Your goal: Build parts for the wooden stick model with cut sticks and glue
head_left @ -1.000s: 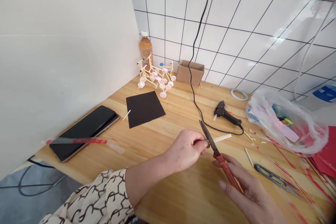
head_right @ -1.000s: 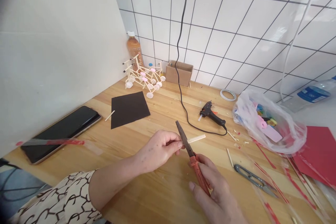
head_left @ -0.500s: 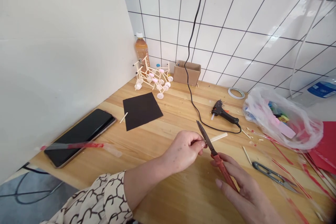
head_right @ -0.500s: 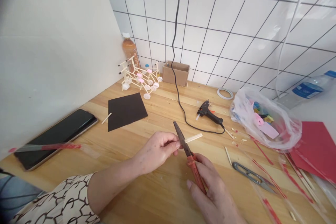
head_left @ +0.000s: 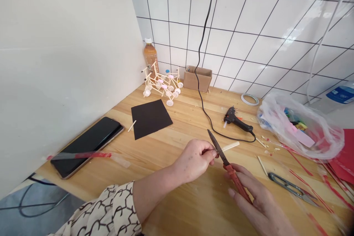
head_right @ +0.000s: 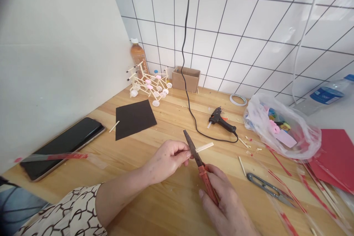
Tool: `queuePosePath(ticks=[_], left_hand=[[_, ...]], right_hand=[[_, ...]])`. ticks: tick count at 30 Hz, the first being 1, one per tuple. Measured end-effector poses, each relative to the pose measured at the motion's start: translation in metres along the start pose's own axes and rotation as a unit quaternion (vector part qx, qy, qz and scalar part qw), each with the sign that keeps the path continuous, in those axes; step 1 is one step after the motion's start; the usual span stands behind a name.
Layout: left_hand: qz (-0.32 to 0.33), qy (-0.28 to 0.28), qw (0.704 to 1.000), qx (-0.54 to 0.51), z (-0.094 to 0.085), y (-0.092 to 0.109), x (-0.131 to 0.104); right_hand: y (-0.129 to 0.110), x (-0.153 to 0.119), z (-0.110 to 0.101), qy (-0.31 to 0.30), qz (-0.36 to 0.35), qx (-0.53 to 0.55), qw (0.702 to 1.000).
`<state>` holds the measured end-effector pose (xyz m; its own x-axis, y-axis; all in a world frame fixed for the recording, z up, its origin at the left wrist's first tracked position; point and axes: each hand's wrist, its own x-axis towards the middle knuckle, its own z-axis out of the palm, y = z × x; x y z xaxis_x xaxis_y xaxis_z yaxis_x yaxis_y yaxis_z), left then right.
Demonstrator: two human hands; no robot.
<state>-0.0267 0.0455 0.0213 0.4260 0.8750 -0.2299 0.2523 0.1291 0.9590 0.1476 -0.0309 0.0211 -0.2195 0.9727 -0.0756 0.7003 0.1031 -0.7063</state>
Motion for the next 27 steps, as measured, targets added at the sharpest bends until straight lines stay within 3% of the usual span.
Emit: queuePosePath(ticks=[12,16,20,23,27], left_hand=[[-0.014,0.008,1.0,-0.003,0.0,0.001,0.002],[-0.022,0.011,1.0,0.007,-0.001,-0.003,0.005],[-0.014,0.013,1.0,0.005,0.0,-0.01,0.01],[-0.017,0.012,1.0,-0.005,0.0,-0.016,0.014],[-0.027,0.016,0.999,-0.015,0.001,-0.019,0.016]], right_hand=[[-0.002,0.007,-0.002,-0.014,-0.012,-0.014,1.0],[0.0,0.01,-0.001,-0.027,0.036,-0.024,0.999],[0.005,0.012,0.003,0.003,0.091,-0.015,0.996],[0.009,0.013,0.005,0.019,0.104,0.014,0.994],[0.006,0.017,0.003,-0.006,0.109,-0.013,0.994]])
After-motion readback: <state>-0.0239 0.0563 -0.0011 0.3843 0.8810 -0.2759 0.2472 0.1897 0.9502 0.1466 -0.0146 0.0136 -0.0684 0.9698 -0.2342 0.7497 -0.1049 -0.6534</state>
